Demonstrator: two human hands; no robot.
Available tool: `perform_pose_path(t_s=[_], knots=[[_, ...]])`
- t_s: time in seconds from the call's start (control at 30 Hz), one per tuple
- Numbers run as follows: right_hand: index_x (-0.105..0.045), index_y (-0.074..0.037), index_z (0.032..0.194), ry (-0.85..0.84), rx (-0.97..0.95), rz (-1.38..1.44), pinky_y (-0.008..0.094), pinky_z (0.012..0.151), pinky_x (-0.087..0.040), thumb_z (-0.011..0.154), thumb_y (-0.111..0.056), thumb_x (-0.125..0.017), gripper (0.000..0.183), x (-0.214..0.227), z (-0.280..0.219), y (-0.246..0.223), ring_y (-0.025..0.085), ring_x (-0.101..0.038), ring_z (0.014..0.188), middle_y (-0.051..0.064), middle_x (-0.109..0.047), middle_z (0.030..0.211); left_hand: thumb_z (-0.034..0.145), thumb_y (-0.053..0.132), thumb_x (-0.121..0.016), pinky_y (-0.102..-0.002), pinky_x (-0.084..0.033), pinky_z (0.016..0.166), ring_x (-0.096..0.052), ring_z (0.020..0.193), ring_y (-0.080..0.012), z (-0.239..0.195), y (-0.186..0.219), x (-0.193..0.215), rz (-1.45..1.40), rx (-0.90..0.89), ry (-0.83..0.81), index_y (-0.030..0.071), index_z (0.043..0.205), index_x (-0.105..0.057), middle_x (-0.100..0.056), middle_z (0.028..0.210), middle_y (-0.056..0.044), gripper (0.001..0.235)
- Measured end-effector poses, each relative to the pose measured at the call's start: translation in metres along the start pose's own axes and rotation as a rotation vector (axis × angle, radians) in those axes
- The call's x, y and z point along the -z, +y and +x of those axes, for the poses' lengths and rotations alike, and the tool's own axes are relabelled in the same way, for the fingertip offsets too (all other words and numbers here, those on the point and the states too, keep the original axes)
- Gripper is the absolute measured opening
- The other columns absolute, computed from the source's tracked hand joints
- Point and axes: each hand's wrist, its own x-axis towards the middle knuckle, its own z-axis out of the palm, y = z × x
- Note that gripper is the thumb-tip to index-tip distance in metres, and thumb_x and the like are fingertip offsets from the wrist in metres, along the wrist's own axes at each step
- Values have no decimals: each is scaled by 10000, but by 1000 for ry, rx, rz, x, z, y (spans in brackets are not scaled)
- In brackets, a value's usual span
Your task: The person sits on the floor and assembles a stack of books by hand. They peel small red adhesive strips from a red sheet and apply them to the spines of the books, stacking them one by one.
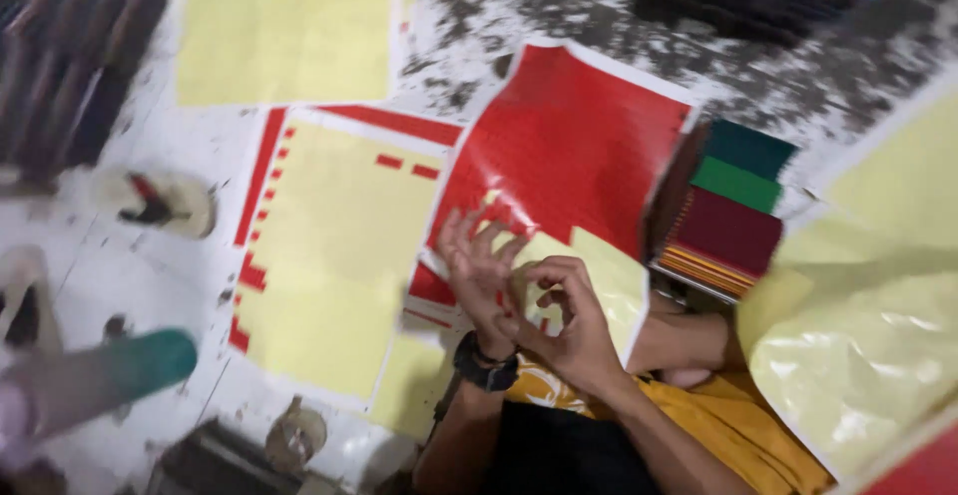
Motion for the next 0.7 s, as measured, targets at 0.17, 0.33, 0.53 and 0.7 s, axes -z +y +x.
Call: perform_pose_path(t_s=[0.17, 0.33, 0.53, 0.7], knots=[[-689, -8, 1176, 180, 39, -140, 349, 818, -575, 810, 36, -805, 387, 94, 10, -7, 221, -714, 874, 126, -687, 974, 1006, 354, -429, -485, -508, 984, -585, 1231, -337, -2, 3, -46, 442, 40, -292, 61, 1174, -633, -608, 1254, -160, 395], [-780, -36, 1059, 191, 190, -520, 361, 768, -591, 853, -62, -797, 208, 173, 25, -69, 260, -745, 825, 116, -759, 946, 1016, 293, -402, -504, -440, 1062, -584, 1283, -401, -4, -13, -103, 803, 84, -782, 121, 1005, -771, -649, 1319, -136, 408], [-791, -48, 962, 152, 170, -525, 393, 676, -586, 870, -66, -761, 99, 212, 22, -77, 299, -743, 721, 140, -771, 839, 1066, 325, -359, -500, -391, 1110, -542, 1326, -422, -6, -48, -140, 794, 118, -1036, 115, 1014, -756, -608, 1341, -163, 452], [-750, -47, 965, 133, 95, -647, 407, 676, -586, 928, -95, -698, 80, 227, 26, -52, 320, -727, 719, 118, -737, 814, 1064, 260, -368, -507, -334, 1160, -543, 1321, -412, -5, -73, -147, 784, 183, -997, 82, 983, -752, -621, 1308, -178, 431]])
